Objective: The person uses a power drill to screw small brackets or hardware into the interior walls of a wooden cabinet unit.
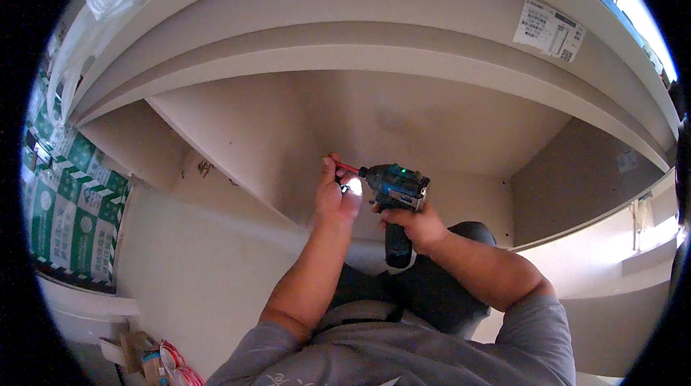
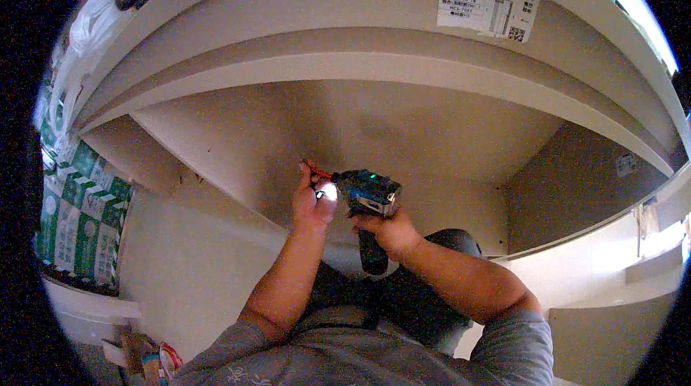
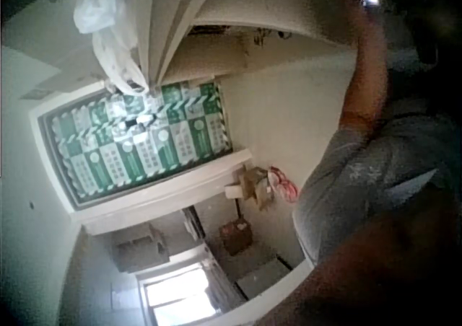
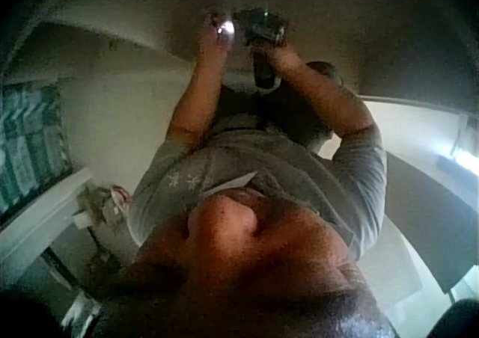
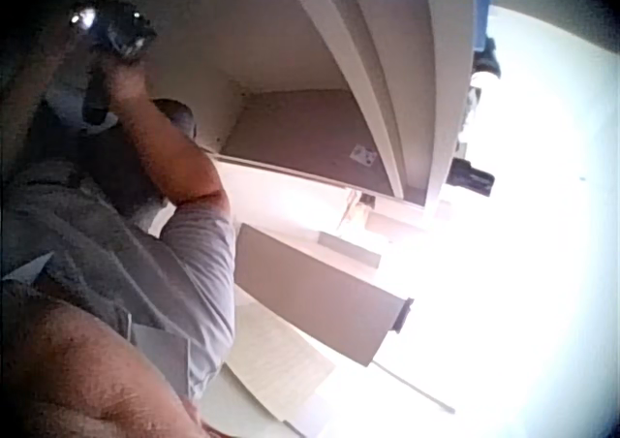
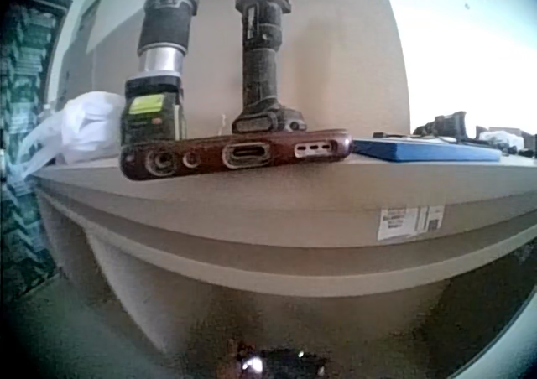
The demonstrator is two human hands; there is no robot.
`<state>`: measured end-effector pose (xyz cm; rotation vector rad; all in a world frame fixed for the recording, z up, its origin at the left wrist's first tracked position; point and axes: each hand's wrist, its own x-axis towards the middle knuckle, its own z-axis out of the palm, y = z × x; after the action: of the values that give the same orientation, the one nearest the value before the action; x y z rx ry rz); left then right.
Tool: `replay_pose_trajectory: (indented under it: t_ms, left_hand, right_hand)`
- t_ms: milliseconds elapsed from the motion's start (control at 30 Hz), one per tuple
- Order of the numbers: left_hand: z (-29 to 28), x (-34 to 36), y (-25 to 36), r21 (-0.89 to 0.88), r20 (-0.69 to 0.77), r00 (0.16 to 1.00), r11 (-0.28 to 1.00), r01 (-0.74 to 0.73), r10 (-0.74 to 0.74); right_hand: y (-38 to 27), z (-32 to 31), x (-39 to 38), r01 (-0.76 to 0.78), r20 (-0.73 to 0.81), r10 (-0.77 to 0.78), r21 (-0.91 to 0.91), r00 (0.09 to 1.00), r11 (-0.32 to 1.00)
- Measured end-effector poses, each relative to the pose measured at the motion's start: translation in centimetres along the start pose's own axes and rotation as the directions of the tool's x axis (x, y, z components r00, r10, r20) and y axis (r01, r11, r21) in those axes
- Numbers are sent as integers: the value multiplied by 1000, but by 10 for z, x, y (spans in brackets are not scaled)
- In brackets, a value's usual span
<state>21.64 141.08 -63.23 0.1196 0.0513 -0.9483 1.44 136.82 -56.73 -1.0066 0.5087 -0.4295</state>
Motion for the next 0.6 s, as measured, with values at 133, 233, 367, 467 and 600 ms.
replay_pose_trajectory:
  t_ms: [133, 233, 367, 467, 600]
  left_hand:
    - [3, -8, 8, -107, -24, 994, 989, 99, -102]
    - [0, -22, 26, -95, -96, 985, 986, 134, -143]
    - [-26, -10, 54, -55, -335, 921, 980, 193, -200]
    - [-31, -8, 63, -21, -370, 913, 984, 176, -171]
    - [-25, -16, 77, 99, -206, 950, 960, 261, -237]
  right_hand:
    - [4, 6, 1, -33, -17, 35, 100, 999, 994]
    - [-7, 20, -5, -47, -80, 57, 117, 995, 992]
    - [-5, 25, -5, -72, -108, 90, 155, 990, 985]
    - [-5, 27, -6, -54, -123, 74, 158, 990, 986]
    - [-12, 30, -13, -45, -101, 58, 129, 993, 991]
